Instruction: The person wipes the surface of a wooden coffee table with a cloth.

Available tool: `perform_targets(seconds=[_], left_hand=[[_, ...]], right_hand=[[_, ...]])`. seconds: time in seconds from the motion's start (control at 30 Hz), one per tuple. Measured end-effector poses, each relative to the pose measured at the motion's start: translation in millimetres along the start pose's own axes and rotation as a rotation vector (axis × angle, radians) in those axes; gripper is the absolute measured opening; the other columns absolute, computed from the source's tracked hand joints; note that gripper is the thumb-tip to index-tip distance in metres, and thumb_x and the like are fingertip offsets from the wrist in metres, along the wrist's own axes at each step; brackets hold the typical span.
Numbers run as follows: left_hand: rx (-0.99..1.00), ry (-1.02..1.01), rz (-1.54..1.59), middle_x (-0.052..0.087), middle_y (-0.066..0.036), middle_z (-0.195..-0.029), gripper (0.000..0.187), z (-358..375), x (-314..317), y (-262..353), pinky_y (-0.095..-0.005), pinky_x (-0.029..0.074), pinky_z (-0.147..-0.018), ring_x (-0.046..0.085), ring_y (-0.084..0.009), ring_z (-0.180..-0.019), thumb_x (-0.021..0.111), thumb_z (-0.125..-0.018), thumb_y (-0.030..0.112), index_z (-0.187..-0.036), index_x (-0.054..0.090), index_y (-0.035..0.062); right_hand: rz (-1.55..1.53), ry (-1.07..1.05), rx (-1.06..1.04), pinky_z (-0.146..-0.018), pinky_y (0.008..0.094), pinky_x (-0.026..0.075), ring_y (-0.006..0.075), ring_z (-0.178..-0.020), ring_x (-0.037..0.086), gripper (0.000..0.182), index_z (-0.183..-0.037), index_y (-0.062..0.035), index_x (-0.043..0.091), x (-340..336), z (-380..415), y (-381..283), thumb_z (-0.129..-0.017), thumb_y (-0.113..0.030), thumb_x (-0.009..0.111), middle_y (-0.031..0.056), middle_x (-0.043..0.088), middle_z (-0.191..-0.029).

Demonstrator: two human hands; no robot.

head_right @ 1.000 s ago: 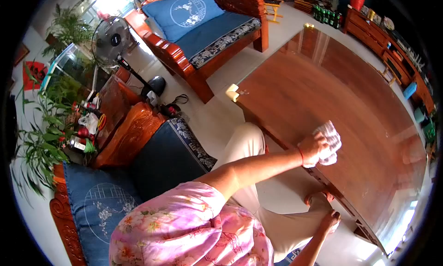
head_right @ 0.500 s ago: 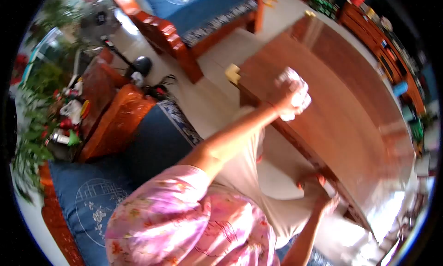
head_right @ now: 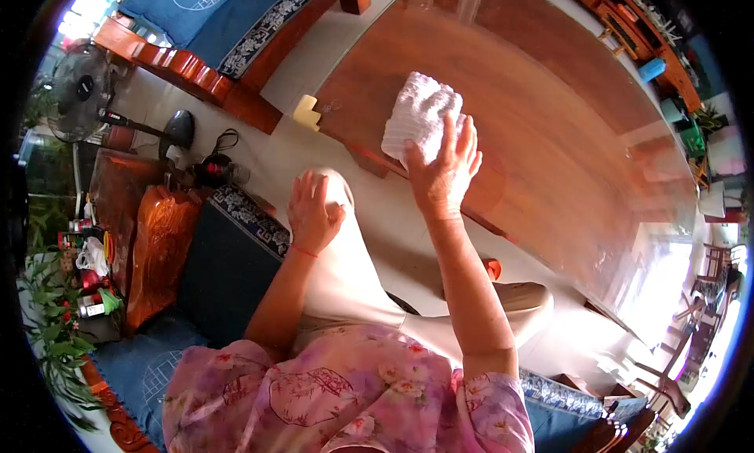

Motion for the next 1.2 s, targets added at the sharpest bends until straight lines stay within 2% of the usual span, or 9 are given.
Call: perform_targets(seconds=[0.1,0.3,0.47,0.6,0.87,0.97,1.03,1.13,1.2], left_hand=[[-0.067,-0.088,-0.043,0.038,-0.019,-0.135,0.063,-14,15,-19,-0.0554,0.041,-0.088,0.036,-0.0462,-0.123,0.068,-0.069,0.028,-0.125,0.047,0.0103],[-0.059,-0.256,-0.083,0.037,-0.021,-0.136,0.064,-43,30,-21,-0.0553,0.042,-0.086,0.036,-0.0455,-0.122,0.065,-0.068,0.03,-0.126,0.045,0.0107],[-0.135,-0.465,-0.151,0.037,-0.02,-0.137,0.061,-61,30,-20,-0.0553,0.043,-0.084,0.036,-0.0441,-0.123,0.065,-0.067,0.028,-0.123,0.048,0.0102],[-0.176,-0.567,-0.145,0.036,-0.018,-0.137,0.058,-49,23,-34,-0.0563,0.042,-0.084,0.035,-0.0447,-0.124,0.065,-0.066,0.026,-0.12,0.051,0.0112],[-0.294,-0.861,-0.128,0.032,-0.015,-0.141,0.059,-46,10,-73,-0.0578,0.042,-0.087,0.031,-0.0432,-0.128,0.068,-0.069,0.027,-0.123,0.05,0.011],[-0.256,-0.908,0.11,0.031,-0.014,-0.141,0.061,-29,39,-115,-0.0573,0.043,-0.086,0.033,-0.0413,-0.126,0.07,-0.067,0.028,-0.123,0.05,0.0117],[-0.318,-0.983,0.11,0.033,-0.012,-0.139,0.059,-19,41,-133,-0.0557,0.045,-0.084,0.037,-0.0384,-0.122,0.069,-0.069,0.029,-0.123,0.05,0.013],[-0.357,-1.068,0.004,0.031,-0.011,-0.14,0.057,-24,15,-138,-0.0542,0.045,-0.083,0.037,-0.0374,-0.121,0.066,-0.074,0.029,-0.126,0.048,0.0148],[-0.367,-1.124,0.025,0.03,-0.011,-0.142,0.056,-27,3,-138,-0.0545,0.044,-0.083,0.036,-0.0377,-0.122,0.064,-0.076,0.03,-0.127,0.047,0.0153]], right_hand=[[0.141,-0.163,0.017,-0.105,0.0578,0.02,0.0372,-0.133,0.025,0.078,-0.131,-0.0109,0.044,51,-26,0,-0.064,-0.034,0.076,0.0213,0.032,-0.14],[0.017,-0.286,-0.187,-0.105,0.057,0.02,0.0405,-0.129,0.029,0.074,-0.124,-0.0104,0.052,80,-56,-9,-0.057,-0.03,0.078,0.0224,0.037,-0.135],[0.026,-0.525,-0.063,-0.106,0.0611,0.011,0.0395,-0.134,0.023,0.085,-0.125,-0.0122,0.05,86,-67,-9,-0.051,-0.039,0.084,0.0214,0.029,-0.142],[0.132,-0.678,-0.014,-0.106,0.0608,0.013,0.0405,-0.134,0.021,0.084,-0.126,-0.0111,0.046,88,-74,-15,-0.054,-0.034,0.082,0.0217,0.026,-0.143],[0.104,-0.506,-0.054,-0.107,0.0581,0.019,0.0447,-0.13,0.026,0.078,-0.125,-0.0112,0.045,120,-110,-47,-0.052,-0.015,0.072,0.0221,0.033,-0.137],[0.267,-0.463,-0.102,-0.107,0.0526,0.026,0.0398,-0.129,0.031,0.079,-0.128,-0.0151,0.045,152,-136,-49,-0.055,-0.016,0.074,0.0189,0.036,-0.136],[0.216,-0.335,-0.036,-0.103,0.0532,0.029,0.0396,-0.127,0.033,0.081,-0.13,-0.0169,0.045,170,-167,-56,-0.056,-0.021,0.076,0.0158,0.038,-0.136],[0.326,-0.212,-0.117,-0.101,0.0563,0.028,0.0373,-0.125,0.036,0.076,-0.131,-0.0194,0.046,199,-188,-36,-0.06,-0.023,0.073,0.0149,0.041,-0.135],[0.418,-0.204,0.001,-0.101,0.0562,0.028,0.0367,-0.125,0.037,0.074,-0.13,-0.0197,0.048,209,-216,-27,-0.062,-0.028,0.074,0.0143,0.041,-0.136]])
Point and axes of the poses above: each hand's wrist, its own z-axis away from the middle knuckle, its own x-axis out of the palm, y = z × x, the point moved 7 cm from there along -z, towards the middle knuckle
